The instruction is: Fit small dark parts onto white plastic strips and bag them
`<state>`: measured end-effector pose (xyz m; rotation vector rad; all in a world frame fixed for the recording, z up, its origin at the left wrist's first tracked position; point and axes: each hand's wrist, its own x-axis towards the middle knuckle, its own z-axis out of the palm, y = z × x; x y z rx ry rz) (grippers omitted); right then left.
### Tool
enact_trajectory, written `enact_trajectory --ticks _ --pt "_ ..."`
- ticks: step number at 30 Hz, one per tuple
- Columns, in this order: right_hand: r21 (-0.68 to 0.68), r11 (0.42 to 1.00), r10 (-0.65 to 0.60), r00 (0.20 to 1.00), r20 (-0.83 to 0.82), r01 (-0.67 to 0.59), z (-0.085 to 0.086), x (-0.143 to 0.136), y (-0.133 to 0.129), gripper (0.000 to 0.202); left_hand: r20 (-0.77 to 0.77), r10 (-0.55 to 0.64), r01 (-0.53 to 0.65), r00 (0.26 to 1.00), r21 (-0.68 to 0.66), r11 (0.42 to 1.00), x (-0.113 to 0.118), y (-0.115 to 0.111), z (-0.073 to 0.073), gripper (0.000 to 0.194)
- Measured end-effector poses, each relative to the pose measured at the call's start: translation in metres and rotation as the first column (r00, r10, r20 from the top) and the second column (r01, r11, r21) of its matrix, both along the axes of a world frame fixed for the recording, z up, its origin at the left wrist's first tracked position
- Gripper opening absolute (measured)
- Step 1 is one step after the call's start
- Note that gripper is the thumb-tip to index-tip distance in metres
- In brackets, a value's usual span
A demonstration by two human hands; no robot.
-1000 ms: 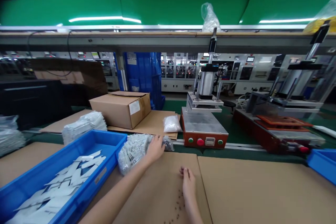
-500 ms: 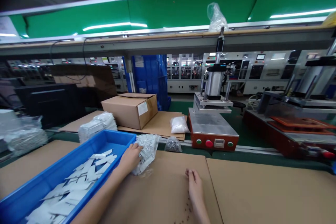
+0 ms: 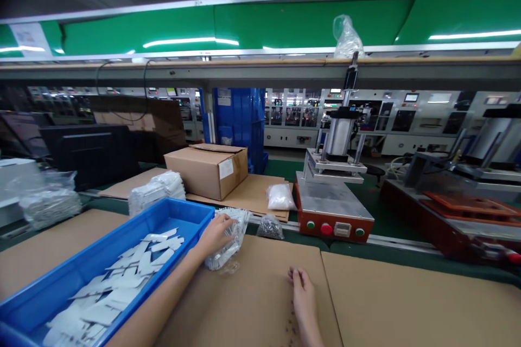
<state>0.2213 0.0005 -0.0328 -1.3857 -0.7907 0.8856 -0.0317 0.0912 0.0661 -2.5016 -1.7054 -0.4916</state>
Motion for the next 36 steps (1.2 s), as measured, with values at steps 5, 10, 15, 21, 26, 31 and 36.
enact_trajectory --ticks 5,10,15,21,26,31,36 --pt "0.011 1.0 0.017 1.0 0.01 -0.017 -0.004 0.001 0.001 0.034 -0.067 0.068 -0.068 0.995 -0.007 0.998 -0.008 -0.007 -0.001 0.031" --pt "0.015 0.999 0.032 0.999 0.015 -0.032 -0.009 0.002 0.002 0.033 -0.151 0.125 -0.132 0.981 -0.037 0.991 -0.004 -0.013 -0.013 0.037" --pt "0.019 0.999 0.03 0.999 0.016 -0.03 -0.011 0.003 0.003 0.034 -0.194 0.109 -0.129 0.975 -0.092 0.987 -0.003 -0.005 -0.014 0.039" --pt "0.03 0.999 0.035 0.999 0.021 -0.036 -0.011 0.002 0.003 0.031 -0.202 0.044 -0.082 0.978 -0.179 0.98 -0.009 0.0 -0.011 0.047" --pt "0.035 0.998 0.043 0.998 0.035 -0.045 -0.012 0.002 0.003 0.03 -0.237 -0.001 -0.052 0.972 -0.215 0.975 -0.018 0.002 -0.005 0.049" --pt "0.022 0.998 0.054 0.998 0.038 -0.055 -0.013 0.004 0.004 0.032 -0.315 0.066 -0.132 0.947 -0.194 0.972 -0.02 -0.001 -0.002 0.044" --pt "0.012 0.998 0.06 0.997 0.047 -0.061 -0.01 0.004 0.002 0.035 -0.362 0.075 -0.141 0.929 -0.16 0.977 -0.017 -0.004 -0.003 0.048"
